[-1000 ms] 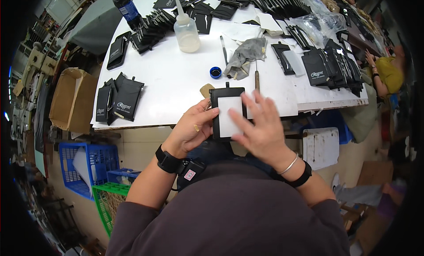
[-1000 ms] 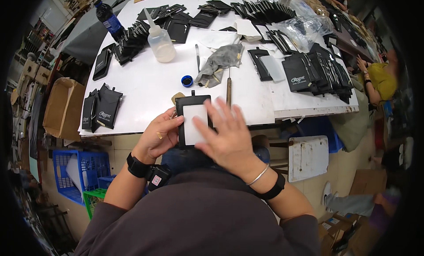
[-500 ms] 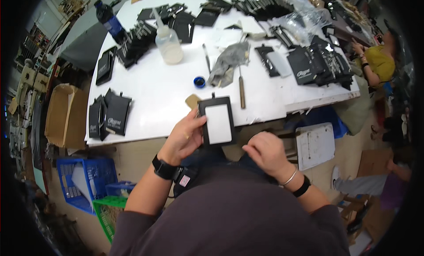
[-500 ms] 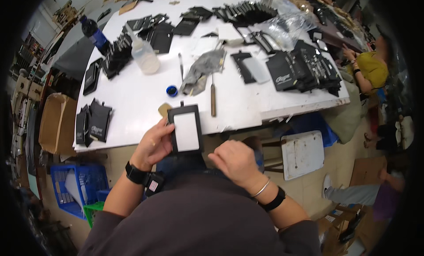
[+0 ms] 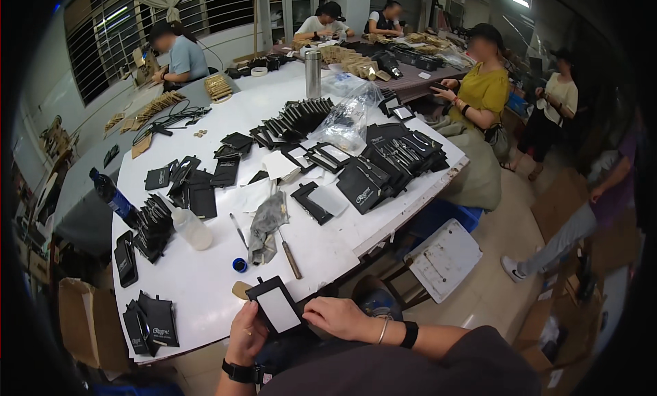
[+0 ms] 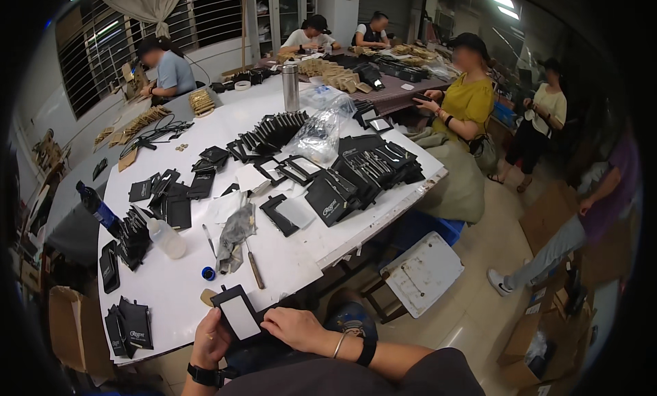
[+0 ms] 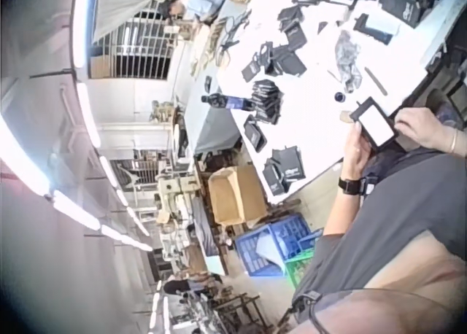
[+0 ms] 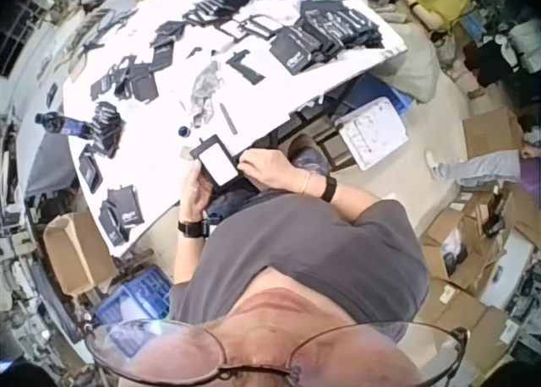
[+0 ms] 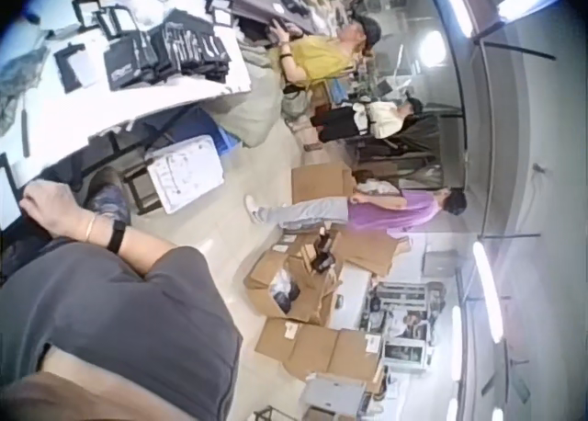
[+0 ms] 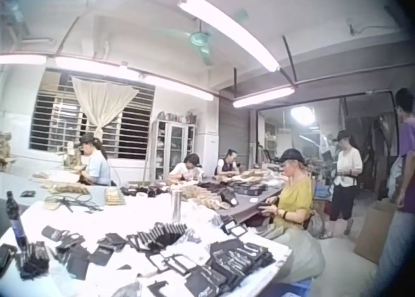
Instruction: The person assembles small black pouches by inserting white rectangular inserts into them and zipping them closed. They wipe the pouches with a cloth and use a metal tool to adjust the zipper. The person handles the pouches one at a time, placing finished units on the table.
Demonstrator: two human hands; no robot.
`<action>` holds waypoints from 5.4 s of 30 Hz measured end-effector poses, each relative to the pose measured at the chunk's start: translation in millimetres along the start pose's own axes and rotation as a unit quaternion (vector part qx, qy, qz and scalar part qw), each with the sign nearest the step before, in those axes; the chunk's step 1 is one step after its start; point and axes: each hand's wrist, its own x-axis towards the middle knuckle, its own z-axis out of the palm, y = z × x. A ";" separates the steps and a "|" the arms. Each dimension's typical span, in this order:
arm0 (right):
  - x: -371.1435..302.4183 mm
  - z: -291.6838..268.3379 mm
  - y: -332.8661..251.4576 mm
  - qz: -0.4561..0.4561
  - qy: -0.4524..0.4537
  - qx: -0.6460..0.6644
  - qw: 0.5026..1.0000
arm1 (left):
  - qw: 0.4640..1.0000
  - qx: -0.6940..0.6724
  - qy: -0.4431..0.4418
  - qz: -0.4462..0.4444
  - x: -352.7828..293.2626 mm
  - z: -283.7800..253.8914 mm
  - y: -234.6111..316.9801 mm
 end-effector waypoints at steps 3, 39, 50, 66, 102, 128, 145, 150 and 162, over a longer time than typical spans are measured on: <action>0.2 1.1 -1.3 0.134 -0.105 0.106 0.980 | 1.000 0.000 0.006 0.008 -0.1 4.1 0.6; 1.9 6.6 2.6 0.190 -0.176 0.371 0.892 | 0.910 0.378 0.124 0.118 -16.3 4.1 -6.5; 2.0 10.2 2.1 0.168 -0.186 0.391 0.886 | 0.904 0.364 0.145 0.172 -19.6 0.2 -10.3; -1.8 16.7 9.3 0.149 -0.224 0.394 0.879 | 0.944 0.280 0.106 0.139 -13.8 3.4 -10.6; -65.9 -36.9 417.2 0.382 -0.356 -0.344 0.781 | 0.966 -0.100 0.198 0.133 -15.7 -44.7 45.3; 25.7 -29.8 -31.5 -0.054 -0.308 0.031 0.949 | 0.942 0.107 0.171 0.269 -56.5 -17.3 29.1; 98.4 73.6 -61.4 0.196 -0.233 0.423 0.854 | 0.750 0.522 0.224 0.340 -66.3 -25.1 17.3; 99.8 81.8 -63.3 0.214 -0.286 0.452 0.818 | 0.878 0.171 0.270 0.356 -73.4 -34.4 31.8; 105.2 107.4 -84.5 0.242 -0.292 0.469 0.798 | 0.403 0.679 0.533 0.303 -153.4 -136.3 132.3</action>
